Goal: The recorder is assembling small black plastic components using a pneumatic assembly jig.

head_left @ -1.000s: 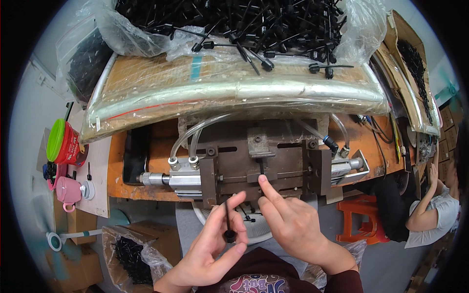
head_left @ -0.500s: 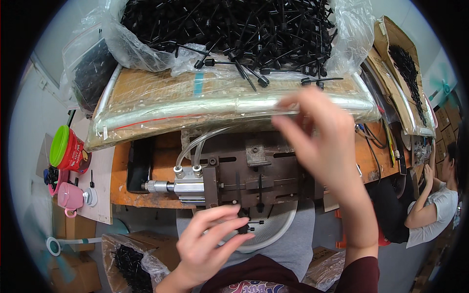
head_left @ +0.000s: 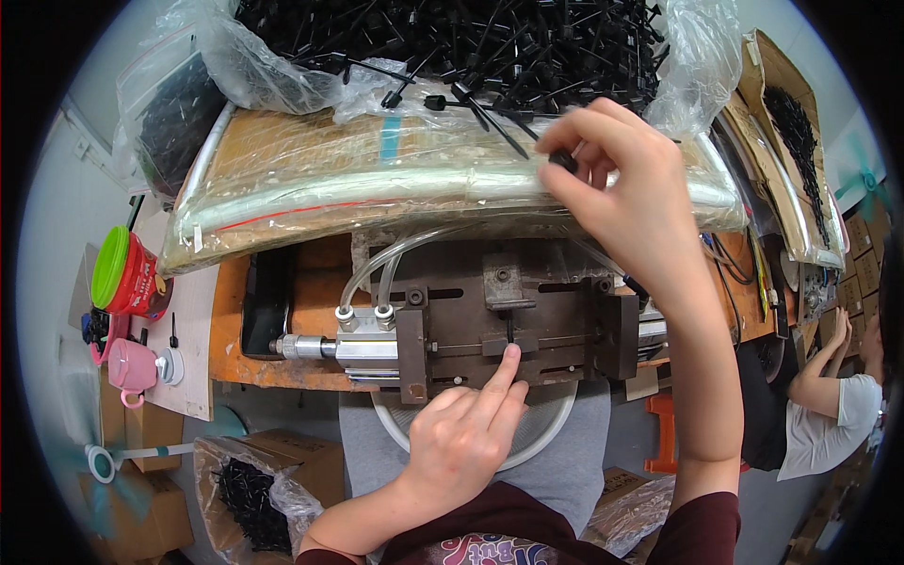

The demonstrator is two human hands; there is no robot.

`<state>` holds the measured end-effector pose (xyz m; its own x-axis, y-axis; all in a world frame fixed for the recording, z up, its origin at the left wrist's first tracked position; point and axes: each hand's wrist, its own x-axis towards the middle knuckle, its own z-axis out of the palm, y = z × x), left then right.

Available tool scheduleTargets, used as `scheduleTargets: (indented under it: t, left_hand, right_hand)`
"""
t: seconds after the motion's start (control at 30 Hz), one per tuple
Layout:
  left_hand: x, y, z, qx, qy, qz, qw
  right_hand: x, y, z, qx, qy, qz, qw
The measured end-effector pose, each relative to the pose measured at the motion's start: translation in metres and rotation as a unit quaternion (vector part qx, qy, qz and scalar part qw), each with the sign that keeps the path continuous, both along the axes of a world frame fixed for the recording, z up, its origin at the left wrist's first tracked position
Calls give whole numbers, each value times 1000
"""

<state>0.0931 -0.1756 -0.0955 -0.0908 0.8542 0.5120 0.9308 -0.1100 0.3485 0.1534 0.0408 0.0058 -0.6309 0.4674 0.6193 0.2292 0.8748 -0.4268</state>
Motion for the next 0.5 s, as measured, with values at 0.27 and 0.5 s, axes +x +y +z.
scheduleTargets:
  t: [0.27, 0.5]
  left_hand:
    - [-4, -3, 11, -51, 17, -12, 998]
    - [-63, 26, 80, 124, 5, -9, 992]
  right_hand:
    - [50, -42, -21, -143, 36, 97, 984]
    - [87, -93, -60, -20, -20, 105, 994]
